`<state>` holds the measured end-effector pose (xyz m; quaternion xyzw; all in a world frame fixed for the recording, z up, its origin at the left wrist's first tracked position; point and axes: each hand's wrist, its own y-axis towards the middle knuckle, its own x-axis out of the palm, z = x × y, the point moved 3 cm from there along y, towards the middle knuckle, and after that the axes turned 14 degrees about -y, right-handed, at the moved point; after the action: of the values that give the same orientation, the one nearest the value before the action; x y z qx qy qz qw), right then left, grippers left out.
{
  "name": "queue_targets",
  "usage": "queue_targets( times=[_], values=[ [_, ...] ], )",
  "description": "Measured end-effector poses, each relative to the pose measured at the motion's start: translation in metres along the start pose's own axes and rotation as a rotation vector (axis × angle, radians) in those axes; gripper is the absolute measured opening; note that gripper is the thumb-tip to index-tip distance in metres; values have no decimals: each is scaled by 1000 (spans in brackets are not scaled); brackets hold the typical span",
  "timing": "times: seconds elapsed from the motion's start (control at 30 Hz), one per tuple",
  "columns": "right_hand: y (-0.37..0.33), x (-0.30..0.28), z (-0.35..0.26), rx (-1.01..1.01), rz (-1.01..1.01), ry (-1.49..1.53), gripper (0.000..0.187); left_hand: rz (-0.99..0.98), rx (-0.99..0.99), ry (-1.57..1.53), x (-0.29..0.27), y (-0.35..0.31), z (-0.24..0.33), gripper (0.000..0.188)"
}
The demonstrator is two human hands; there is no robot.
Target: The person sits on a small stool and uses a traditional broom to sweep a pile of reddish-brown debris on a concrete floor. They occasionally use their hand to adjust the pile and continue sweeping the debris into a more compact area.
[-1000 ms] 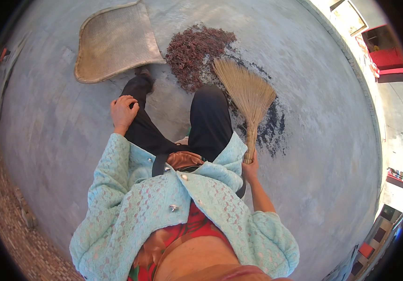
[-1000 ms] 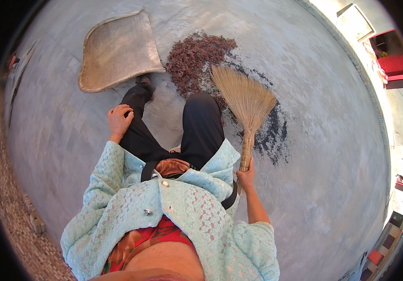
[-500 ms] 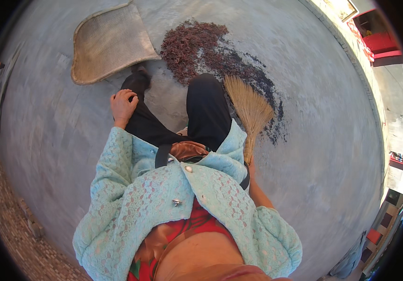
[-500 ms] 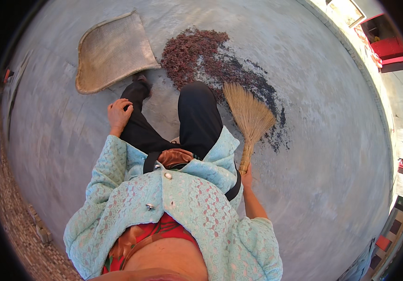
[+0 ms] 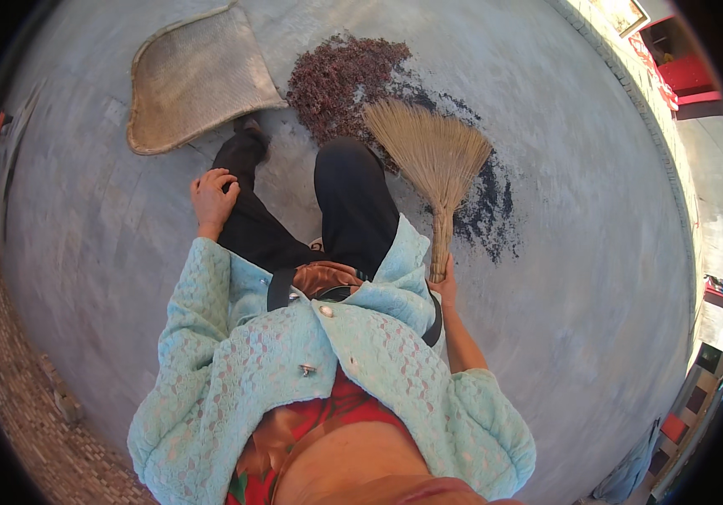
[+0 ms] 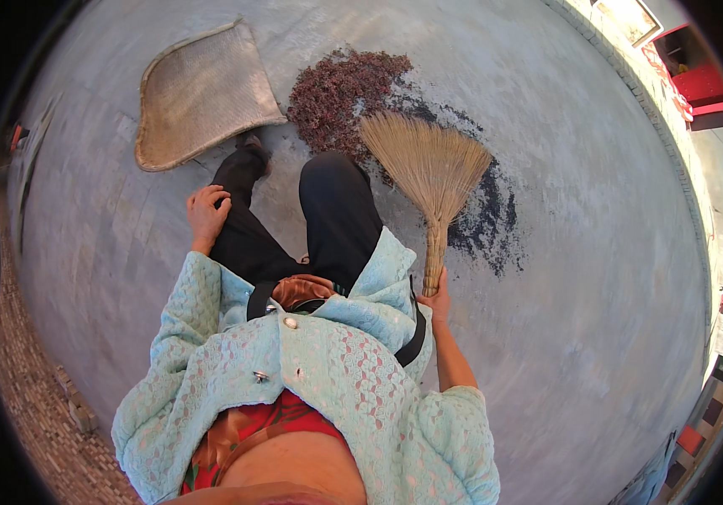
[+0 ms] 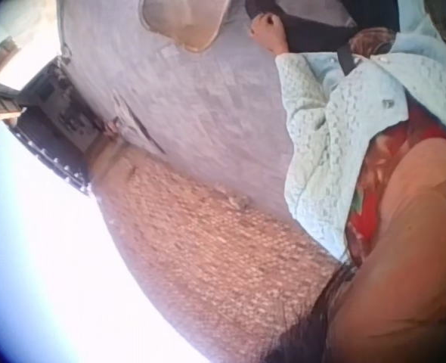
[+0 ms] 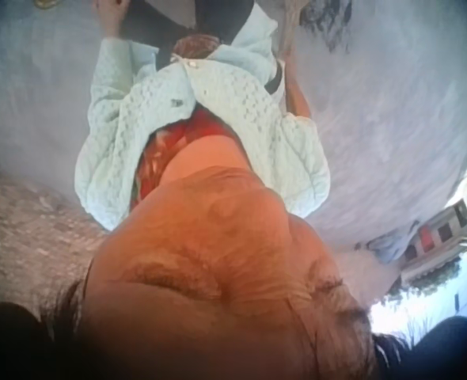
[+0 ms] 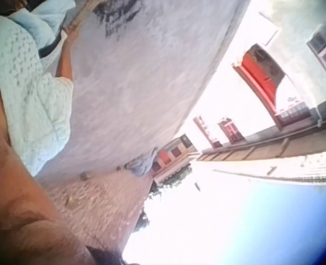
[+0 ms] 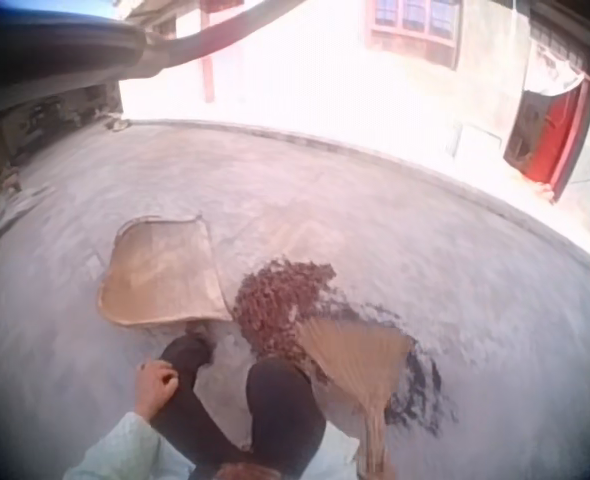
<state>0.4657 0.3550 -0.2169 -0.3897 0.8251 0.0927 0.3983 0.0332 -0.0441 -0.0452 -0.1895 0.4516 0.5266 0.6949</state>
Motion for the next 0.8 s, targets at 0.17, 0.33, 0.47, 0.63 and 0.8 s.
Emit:
queue_targets(
  times=[0.17, 0.33, 0.47, 0.63, 0.8],
  values=[
    [41, -28, -16, 341, -10, 59, 102, 1, -36, -5, -6, -8, -2, 12],
    [73, -28, -8, 442, -34, 93, 103, -24, -48, 23, -6, -7, 3, 14],
    [72, -2, -11, 361, -42, 48, 104, -9, -26, 25, -1, -7, -2, 13],
    [41, 25, -37, 195, -93, -33, 104, 11, -25, -6, 0, -9, -2, 12],
    [3, 18, -36, 103, -133, 96, 104, -12, -26, -1, -3, -10, -2, 13]
  ],
)
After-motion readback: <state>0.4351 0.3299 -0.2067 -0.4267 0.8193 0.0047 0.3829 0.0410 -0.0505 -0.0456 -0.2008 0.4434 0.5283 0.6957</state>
